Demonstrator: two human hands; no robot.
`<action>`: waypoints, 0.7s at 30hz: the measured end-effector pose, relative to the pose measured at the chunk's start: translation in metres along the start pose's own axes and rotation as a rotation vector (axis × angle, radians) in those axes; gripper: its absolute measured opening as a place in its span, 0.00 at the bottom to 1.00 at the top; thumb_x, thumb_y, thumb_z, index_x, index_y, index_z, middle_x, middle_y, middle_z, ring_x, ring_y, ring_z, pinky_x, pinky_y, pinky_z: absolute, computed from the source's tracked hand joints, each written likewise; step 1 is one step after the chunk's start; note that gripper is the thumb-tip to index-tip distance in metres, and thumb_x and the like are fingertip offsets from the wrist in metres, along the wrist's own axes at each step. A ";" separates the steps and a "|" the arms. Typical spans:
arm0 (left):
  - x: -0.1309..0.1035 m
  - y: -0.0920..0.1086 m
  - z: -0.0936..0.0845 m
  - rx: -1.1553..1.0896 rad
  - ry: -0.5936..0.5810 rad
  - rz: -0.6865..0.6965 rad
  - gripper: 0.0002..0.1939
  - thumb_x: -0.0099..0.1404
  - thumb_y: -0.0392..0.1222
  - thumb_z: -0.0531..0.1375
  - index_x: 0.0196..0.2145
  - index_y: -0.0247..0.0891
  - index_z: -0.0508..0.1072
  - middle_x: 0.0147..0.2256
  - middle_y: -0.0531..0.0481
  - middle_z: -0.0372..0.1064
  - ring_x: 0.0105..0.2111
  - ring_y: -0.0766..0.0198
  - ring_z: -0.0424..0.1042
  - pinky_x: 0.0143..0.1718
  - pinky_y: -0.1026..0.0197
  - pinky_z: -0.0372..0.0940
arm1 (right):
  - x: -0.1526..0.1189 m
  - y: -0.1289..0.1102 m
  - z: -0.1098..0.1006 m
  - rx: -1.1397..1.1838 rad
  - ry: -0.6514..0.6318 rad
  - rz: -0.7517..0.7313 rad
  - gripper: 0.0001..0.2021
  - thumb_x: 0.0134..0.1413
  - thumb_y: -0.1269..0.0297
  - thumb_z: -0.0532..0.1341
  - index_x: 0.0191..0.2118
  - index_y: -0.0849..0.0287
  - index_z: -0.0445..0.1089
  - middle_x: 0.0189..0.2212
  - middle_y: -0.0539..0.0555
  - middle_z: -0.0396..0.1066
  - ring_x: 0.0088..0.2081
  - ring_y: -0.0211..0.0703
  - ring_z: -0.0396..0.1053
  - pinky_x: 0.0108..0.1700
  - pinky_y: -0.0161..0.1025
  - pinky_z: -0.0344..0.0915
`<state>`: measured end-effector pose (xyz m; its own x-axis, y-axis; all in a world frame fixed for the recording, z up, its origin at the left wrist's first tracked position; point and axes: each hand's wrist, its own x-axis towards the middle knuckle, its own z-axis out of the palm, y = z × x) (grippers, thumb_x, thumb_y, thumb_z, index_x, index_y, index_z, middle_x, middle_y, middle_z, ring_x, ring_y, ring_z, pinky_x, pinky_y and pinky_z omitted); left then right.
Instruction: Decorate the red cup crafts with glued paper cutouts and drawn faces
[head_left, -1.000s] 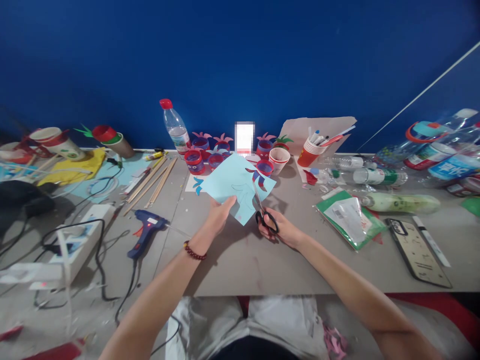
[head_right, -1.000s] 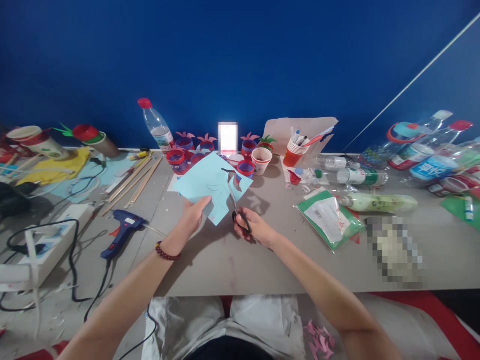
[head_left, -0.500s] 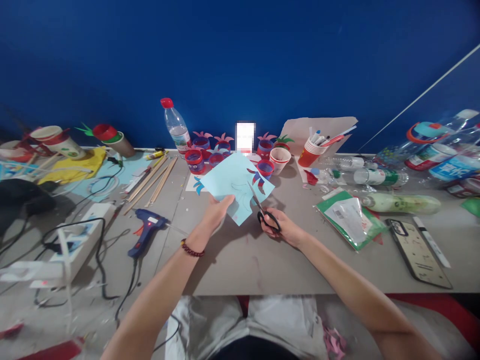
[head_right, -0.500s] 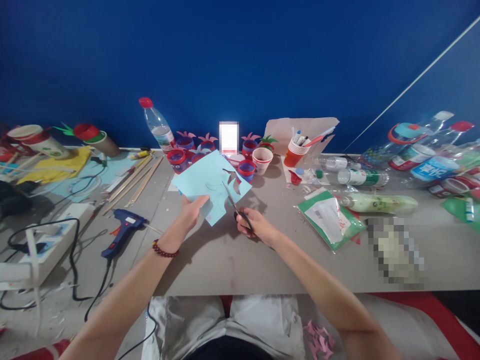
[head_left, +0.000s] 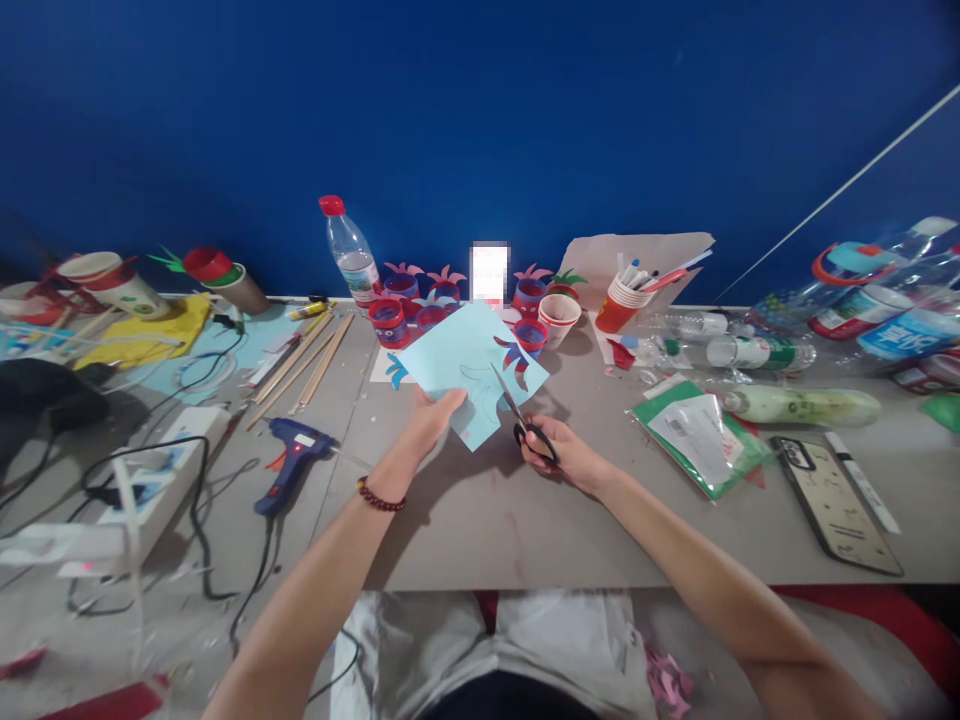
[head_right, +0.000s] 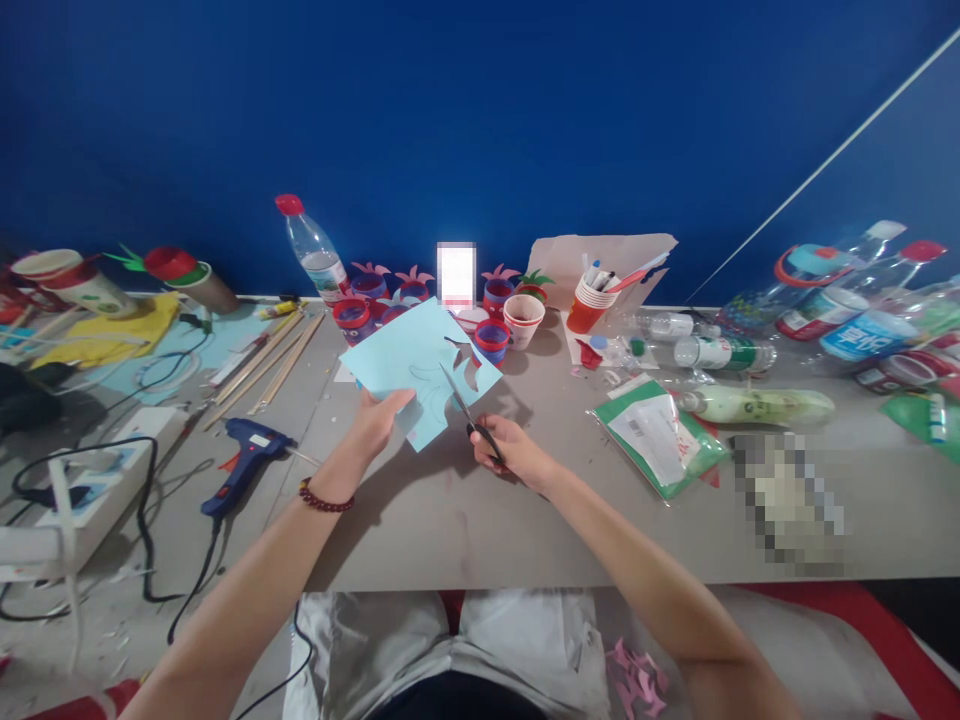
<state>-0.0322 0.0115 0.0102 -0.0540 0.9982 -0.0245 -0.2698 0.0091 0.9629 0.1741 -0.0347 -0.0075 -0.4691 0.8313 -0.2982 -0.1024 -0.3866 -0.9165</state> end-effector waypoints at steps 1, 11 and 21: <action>0.000 0.000 0.000 -0.001 0.006 -0.004 0.18 0.46 0.40 0.66 0.38 0.38 0.74 0.33 0.49 0.75 0.35 0.57 0.74 0.37 0.58 0.68 | 0.000 0.000 0.000 -0.001 0.004 0.002 0.28 0.43 0.40 0.66 0.35 0.56 0.55 0.15 0.40 0.57 0.14 0.28 0.46 0.17 0.29 0.36; -0.004 0.009 0.002 0.018 -0.039 -0.027 0.18 0.46 0.41 0.65 0.37 0.38 0.75 0.28 0.51 0.73 0.28 0.60 0.71 0.32 0.58 0.67 | 0.000 0.000 0.001 0.005 0.019 0.017 0.27 0.43 0.41 0.67 0.33 0.55 0.55 0.15 0.40 0.57 0.14 0.27 0.45 0.17 0.29 0.36; -0.001 0.006 -0.001 0.008 -0.070 0.000 0.12 0.48 0.41 0.65 0.32 0.38 0.73 0.28 0.51 0.72 0.27 0.62 0.70 0.30 0.59 0.66 | 0.000 -0.001 0.002 0.011 0.022 0.034 0.27 0.42 0.42 0.67 0.32 0.55 0.54 0.14 0.39 0.57 0.13 0.26 0.45 0.16 0.28 0.36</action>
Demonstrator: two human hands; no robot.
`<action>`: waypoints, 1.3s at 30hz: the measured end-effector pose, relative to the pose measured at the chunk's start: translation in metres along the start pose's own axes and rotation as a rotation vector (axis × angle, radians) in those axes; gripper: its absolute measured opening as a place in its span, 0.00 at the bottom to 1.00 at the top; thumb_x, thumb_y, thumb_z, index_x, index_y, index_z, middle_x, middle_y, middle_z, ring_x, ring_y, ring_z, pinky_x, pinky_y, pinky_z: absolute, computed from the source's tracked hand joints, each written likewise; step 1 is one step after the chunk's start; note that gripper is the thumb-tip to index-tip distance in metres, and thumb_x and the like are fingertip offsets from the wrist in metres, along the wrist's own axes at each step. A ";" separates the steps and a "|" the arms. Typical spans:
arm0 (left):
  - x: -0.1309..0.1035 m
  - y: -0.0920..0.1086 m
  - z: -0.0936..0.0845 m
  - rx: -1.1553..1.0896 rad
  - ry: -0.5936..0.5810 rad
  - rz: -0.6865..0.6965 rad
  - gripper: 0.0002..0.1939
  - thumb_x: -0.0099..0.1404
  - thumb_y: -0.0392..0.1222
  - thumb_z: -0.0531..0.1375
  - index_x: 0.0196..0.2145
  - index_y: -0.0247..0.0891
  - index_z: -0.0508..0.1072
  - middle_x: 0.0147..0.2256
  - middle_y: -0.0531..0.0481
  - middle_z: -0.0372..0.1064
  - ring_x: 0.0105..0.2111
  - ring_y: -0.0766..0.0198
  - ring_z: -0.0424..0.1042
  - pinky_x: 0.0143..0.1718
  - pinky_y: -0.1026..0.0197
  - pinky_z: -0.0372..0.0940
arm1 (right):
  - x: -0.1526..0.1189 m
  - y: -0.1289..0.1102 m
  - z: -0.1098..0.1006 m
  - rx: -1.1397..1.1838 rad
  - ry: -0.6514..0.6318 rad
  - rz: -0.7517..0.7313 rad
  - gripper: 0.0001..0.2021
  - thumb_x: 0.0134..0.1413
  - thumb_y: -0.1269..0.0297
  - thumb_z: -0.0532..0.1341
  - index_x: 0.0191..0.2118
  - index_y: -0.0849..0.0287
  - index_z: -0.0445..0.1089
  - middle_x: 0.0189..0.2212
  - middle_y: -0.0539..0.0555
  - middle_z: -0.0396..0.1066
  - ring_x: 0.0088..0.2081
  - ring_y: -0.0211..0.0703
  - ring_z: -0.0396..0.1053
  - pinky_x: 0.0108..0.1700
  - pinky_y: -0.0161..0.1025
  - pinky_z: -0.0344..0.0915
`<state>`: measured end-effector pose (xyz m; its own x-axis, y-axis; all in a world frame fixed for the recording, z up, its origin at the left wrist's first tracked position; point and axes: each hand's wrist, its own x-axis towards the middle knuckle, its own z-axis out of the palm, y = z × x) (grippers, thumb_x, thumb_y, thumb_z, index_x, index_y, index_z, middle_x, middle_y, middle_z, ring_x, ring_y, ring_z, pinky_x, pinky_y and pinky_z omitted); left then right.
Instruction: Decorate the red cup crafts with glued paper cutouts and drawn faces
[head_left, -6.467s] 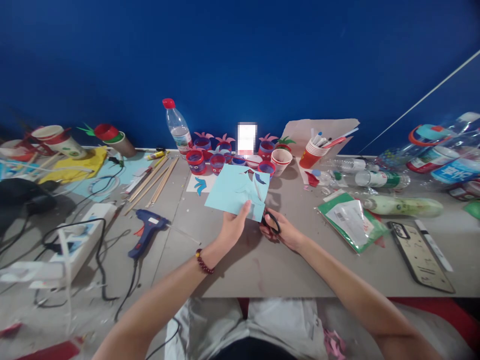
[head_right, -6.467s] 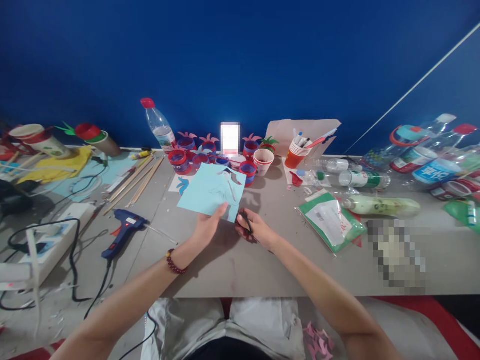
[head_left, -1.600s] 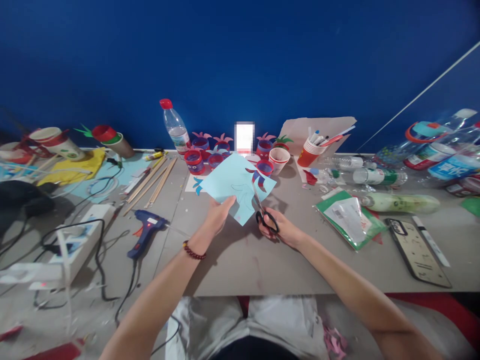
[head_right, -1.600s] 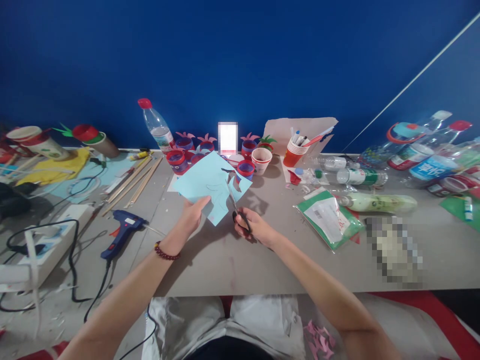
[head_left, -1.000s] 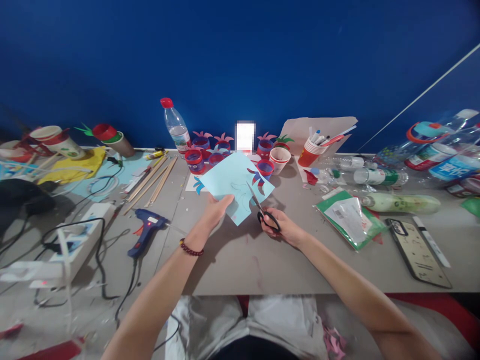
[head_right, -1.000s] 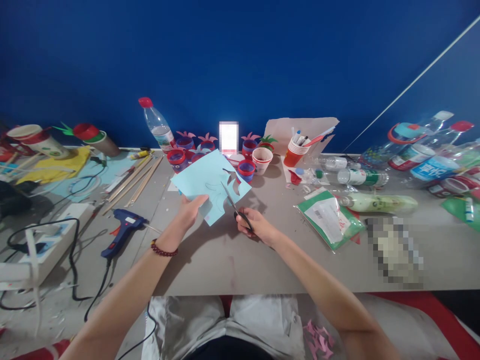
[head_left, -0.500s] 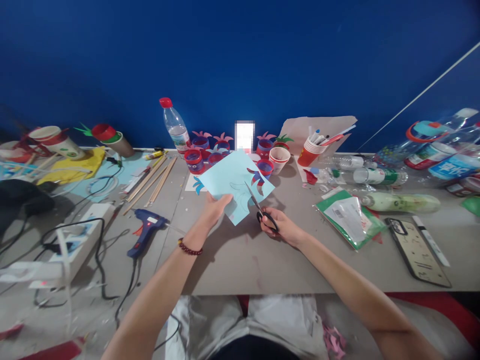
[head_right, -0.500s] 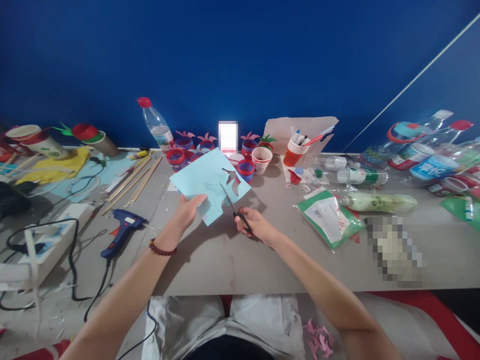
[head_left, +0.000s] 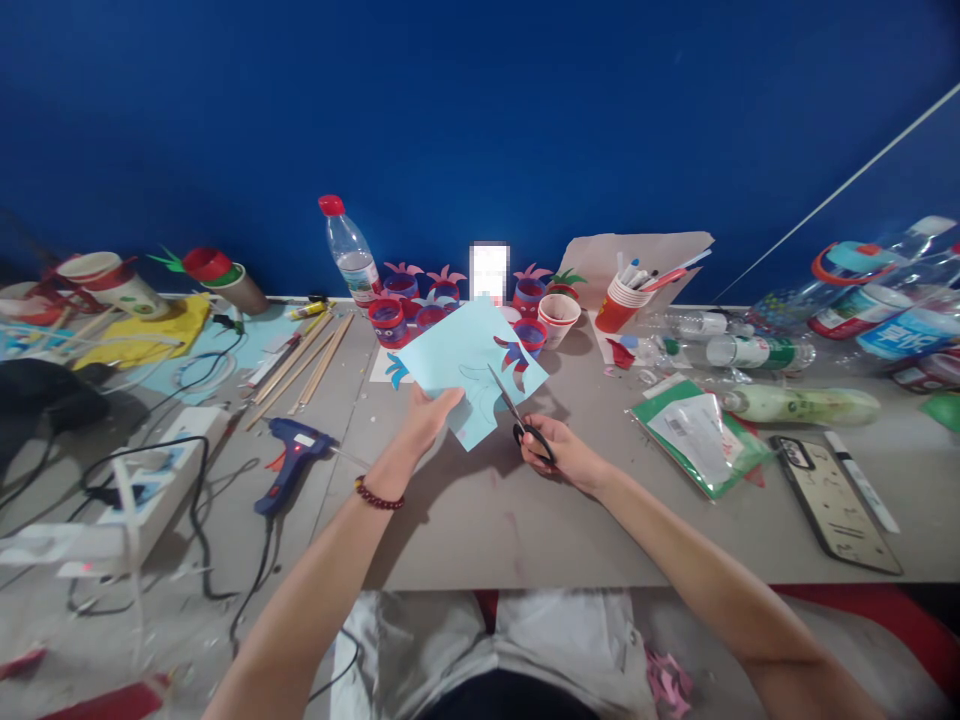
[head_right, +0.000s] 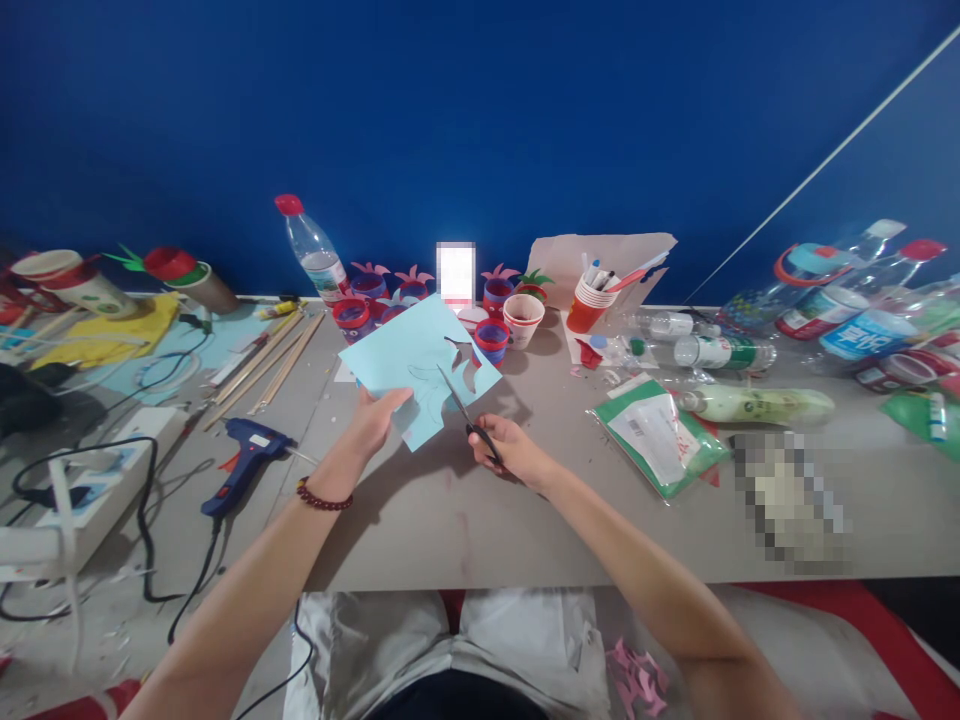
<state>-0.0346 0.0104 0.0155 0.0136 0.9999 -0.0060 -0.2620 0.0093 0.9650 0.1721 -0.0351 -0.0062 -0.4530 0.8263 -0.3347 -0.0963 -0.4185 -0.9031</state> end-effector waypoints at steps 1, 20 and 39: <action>0.000 0.000 0.000 0.000 -0.004 -0.005 0.12 0.48 0.41 0.65 0.32 0.38 0.73 0.28 0.51 0.72 0.26 0.62 0.70 0.29 0.59 0.66 | 0.000 0.001 0.000 -0.002 -0.001 -0.002 0.27 0.43 0.42 0.67 0.32 0.55 0.54 0.14 0.39 0.57 0.13 0.26 0.45 0.16 0.28 0.37; 0.000 0.000 -0.001 0.026 0.018 -0.001 0.15 0.46 0.41 0.65 0.35 0.37 0.73 0.30 0.52 0.72 0.27 0.64 0.69 0.29 0.60 0.66 | 0.000 0.002 0.000 -0.039 -0.016 -0.025 0.26 0.44 0.41 0.66 0.32 0.55 0.54 0.15 0.40 0.58 0.14 0.26 0.45 0.17 0.28 0.39; 0.004 -0.005 -0.002 -0.045 0.150 -0.056 0.21 0.43 0.40 0.68 0.37 0.38 0.70 0.32 0.51 0.73 0.32 0.60 0.71 0.34 0.57 0.66 | -0.001 -0.001 0.001 -0.094 0.027 -0.028 0.23 0.47 0.44 0.65 0.32 0.55 0.54 0.14 0.39 0.58 0.13 0.26 0.45 0.15 0.27 0.39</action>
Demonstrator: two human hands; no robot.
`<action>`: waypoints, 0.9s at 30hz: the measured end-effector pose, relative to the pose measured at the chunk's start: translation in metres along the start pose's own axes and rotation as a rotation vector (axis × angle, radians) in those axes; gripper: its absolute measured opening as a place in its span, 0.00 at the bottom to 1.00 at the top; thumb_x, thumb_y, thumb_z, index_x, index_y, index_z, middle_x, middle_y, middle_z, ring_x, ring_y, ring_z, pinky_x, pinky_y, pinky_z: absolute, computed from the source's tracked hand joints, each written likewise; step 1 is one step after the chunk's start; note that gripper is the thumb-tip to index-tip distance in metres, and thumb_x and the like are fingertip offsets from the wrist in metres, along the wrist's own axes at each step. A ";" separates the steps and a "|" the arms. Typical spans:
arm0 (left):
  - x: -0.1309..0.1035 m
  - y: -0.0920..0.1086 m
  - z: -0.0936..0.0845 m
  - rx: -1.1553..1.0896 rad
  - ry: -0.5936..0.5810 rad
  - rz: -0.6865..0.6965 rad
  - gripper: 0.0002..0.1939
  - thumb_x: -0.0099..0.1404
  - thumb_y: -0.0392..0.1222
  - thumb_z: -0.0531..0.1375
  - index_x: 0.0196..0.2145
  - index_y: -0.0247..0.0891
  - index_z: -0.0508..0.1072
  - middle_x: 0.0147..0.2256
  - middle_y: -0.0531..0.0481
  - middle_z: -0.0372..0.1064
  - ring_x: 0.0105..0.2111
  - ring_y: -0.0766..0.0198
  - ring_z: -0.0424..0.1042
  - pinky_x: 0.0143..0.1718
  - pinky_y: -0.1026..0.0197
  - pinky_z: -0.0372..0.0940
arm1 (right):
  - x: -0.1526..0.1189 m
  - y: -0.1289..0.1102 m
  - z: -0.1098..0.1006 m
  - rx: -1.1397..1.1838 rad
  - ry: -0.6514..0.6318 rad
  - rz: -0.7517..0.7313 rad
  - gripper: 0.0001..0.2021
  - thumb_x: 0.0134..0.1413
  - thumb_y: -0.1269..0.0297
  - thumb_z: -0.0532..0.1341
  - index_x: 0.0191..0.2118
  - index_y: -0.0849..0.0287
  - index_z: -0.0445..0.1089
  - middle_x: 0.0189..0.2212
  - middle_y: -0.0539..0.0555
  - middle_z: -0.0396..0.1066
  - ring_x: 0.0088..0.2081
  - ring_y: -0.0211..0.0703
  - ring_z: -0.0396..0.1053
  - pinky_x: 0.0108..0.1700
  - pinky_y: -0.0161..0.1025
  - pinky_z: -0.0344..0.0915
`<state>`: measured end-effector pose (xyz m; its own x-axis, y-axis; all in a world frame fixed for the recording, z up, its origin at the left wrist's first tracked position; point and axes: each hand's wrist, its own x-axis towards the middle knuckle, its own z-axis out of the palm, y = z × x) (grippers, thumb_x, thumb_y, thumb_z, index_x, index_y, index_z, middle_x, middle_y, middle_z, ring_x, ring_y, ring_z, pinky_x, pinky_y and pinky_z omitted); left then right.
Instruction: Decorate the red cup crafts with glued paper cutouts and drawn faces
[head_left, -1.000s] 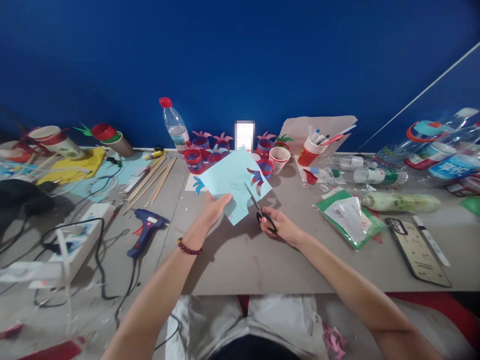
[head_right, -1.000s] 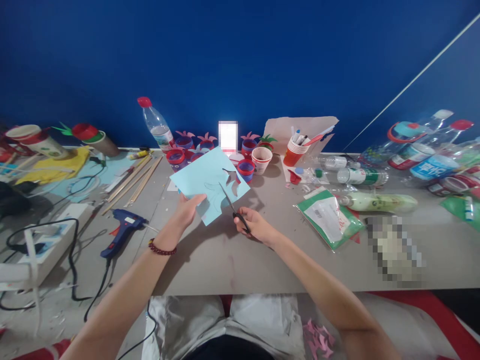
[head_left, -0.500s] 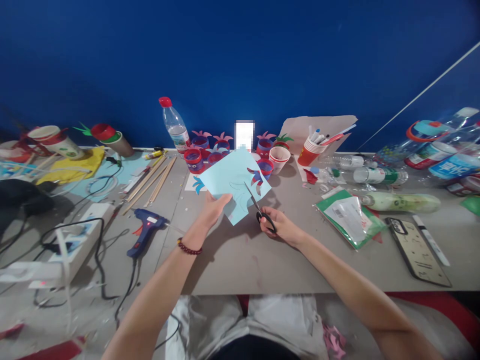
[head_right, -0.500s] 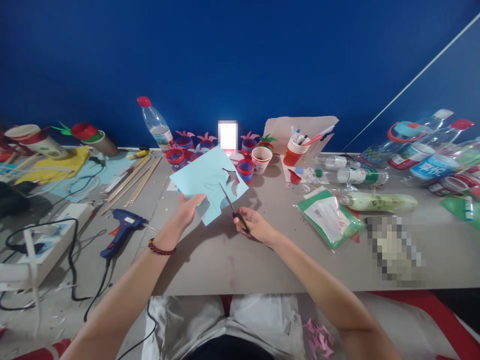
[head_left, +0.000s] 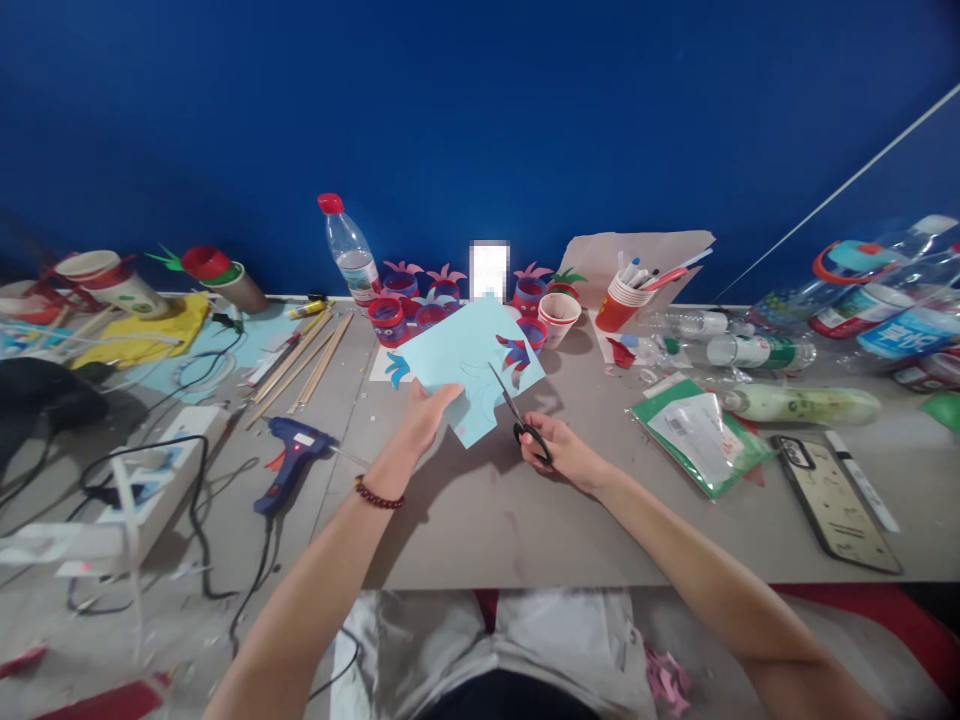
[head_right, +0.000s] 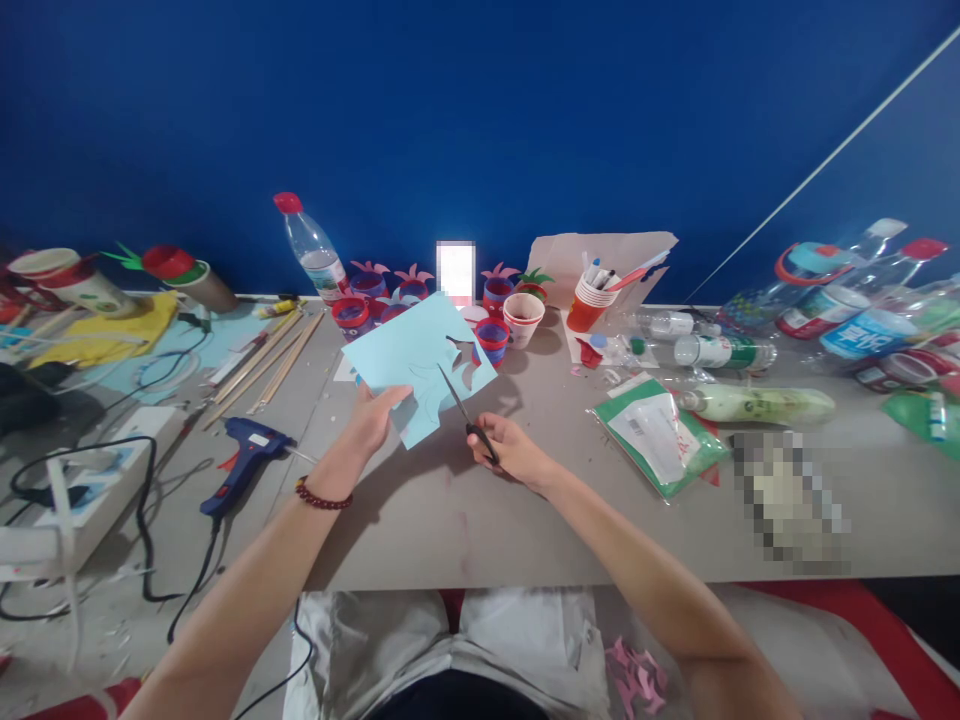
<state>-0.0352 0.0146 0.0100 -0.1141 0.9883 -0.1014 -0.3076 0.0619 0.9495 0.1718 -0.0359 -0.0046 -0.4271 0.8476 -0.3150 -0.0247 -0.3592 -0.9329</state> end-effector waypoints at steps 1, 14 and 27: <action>0.001 0.001 0.001 -0.032 0.014 -0.019 0.21 0.43 0.40 0.68 0.37 0.38 0.69 0.32 0.52 0.73 0.32 0.60 0.72 0.34 0.57 0.66 | 0.000 0.000 0.000 -0.002 0.002 -0.004 0.23 0.47 0.44 0.65 0.31 0.55 0.54 0.14 0.40 0.58 0.13 0.26 0.45 0.15 0.27 0.39; -0.013 0.009 0.016 -0.123 -0.193 -0.307 0.19 0.47 0.47 0.70 0.36 0.37 0.75 0.38 0.45 0.78 0.41 0.54 0.76 0.38 0.58 0.71 | 0.002 0.004 -0.003 -0.025 0.055 -0.031 0.22 0.48 0.45 0.65 0.32 0.55 0.54 0.15 0.40 0.59 0.14 0.27 0.46 0.15 0.26 0.40; -0.003 0.004 0.015 -0.084 -0.019 -0.082 0.21 0.46 0.47 0.72 0.37 0.35 0.76 0.34 0.43 0.78 0.29 0.59 0.75 0.29 0.58 0.70 | 0.005 0.007 -0.004 -0.043 0.073 -0.004 0.22 0.46 0.48 0.66 0.33 0.54 0.54 0.14 0.39 0.58 0.12 0.27 0.46 0.13 0.26 0.40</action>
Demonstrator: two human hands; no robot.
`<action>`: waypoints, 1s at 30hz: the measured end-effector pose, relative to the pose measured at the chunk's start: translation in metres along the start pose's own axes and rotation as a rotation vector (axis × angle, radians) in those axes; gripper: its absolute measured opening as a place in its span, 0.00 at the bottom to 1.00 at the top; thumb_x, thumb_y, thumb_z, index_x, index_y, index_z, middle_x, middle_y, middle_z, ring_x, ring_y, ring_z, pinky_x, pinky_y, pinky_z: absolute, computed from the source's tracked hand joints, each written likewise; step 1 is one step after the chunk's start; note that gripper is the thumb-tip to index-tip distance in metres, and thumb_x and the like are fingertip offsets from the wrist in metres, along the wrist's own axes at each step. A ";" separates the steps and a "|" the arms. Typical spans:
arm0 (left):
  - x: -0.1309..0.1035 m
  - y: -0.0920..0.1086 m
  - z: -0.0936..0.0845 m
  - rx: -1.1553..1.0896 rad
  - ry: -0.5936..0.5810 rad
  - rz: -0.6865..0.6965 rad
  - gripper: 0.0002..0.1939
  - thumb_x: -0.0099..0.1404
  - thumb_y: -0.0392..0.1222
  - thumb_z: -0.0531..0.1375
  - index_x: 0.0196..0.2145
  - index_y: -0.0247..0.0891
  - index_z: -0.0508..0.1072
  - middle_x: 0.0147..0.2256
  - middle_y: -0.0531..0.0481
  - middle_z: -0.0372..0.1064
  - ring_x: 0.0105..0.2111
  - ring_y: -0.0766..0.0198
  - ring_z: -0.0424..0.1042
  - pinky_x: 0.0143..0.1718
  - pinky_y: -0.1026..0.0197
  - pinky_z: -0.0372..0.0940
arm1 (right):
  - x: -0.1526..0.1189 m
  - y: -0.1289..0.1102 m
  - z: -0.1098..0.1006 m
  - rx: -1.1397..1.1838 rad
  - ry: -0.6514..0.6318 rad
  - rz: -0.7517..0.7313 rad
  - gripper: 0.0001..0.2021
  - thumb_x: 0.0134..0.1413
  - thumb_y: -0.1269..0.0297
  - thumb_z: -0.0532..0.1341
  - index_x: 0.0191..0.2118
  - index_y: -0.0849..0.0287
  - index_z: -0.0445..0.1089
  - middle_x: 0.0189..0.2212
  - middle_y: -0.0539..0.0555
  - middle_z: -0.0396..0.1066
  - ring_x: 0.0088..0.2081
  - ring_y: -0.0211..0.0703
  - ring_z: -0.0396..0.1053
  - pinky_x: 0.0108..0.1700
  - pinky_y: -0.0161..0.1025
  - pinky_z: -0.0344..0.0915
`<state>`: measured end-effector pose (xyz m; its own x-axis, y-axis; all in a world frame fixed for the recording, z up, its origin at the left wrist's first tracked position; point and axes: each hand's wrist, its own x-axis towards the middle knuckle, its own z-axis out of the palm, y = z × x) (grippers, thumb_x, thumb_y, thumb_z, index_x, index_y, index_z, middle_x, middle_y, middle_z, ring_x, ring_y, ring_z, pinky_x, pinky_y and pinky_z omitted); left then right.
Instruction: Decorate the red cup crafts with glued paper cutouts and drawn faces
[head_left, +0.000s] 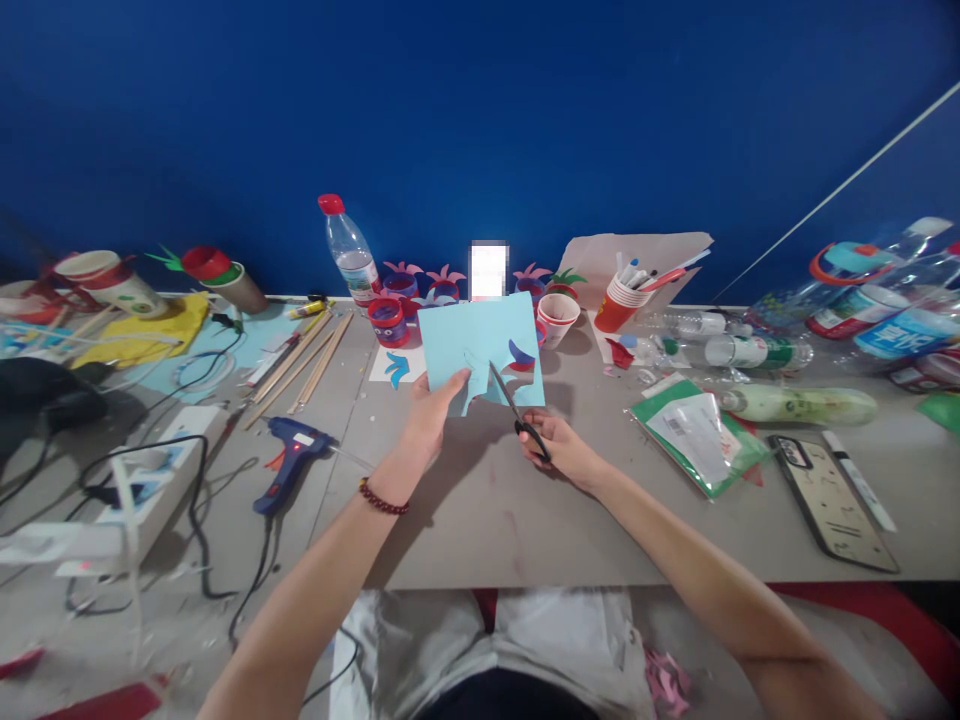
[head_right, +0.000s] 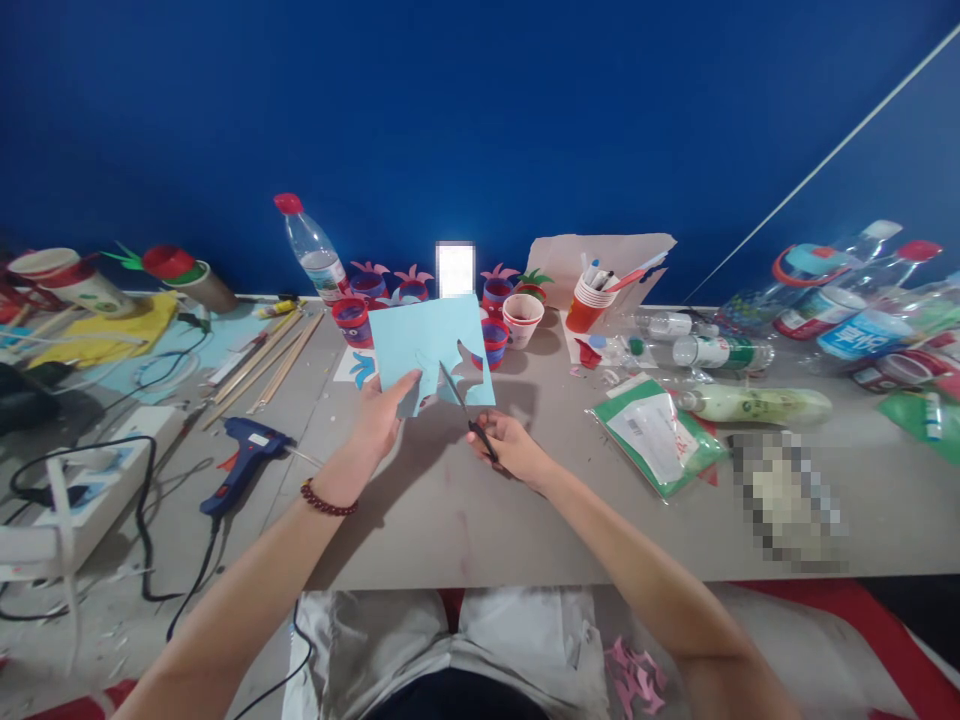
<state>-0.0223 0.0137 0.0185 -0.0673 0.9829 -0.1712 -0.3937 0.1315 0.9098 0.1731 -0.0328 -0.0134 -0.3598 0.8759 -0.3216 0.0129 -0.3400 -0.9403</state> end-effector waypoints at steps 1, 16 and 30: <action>0.001 0.000 -0.001 0.007 0.004 0.014 0.21 0.46 0.47 0.72 0.37 0.35 0.76 0.34 0.44 0.78 0.28 0.60 0.74 0.28 0.58 0.70 | -0.001 -0.001 0.001 0.000 -0.001 0.001 0.23 0.45 0.47 0.66 0.33 0.54 0.54 0.13 0.39 0.57 0.12 0.27 0.46 0.13 0.26 0.40; -0.003 0.008 0.000 0.277 -0.032 0.136 0.17 0.46 0.47 0.71 0.33 0.35 0.76 0.30 0.48 0.76 0.28 0.62 0.73 0.30 0.61 0.68 | -0.003 -0.004 -0.003 0.083 -0.058 -0.024 0.25 0.45 0.43 0.66 0.37 0.56 0.59 0.14 0.41 0.59 0.13 0.28 0.45 0.15 0.28 0.39; -0.003 0.009 -0.002 0.359 -0.112 0.186 0.20 0.46 0.44 0.70 0.37 0.35 0.75 0.33 0.47 0.75 0.31 0.62 0.73 0.30 0.63 0.68 | -0.002 -0.007 -0.003 0.094 -0.019 0.015 0.26 0.41 0.45 0.68 0.36 0.56 0.58 0.13 0.39 0.58 0.13 0.27 0.44 0.16 0.27 0.38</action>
<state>-0.0273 0.0120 0.0261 0.0008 0.9995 0.0323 -0.0385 -0.0322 0.9987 0.1767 -0.0310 -0.0071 -0.3774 0.8641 -0.3330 -0.0688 -0.3847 -0.9205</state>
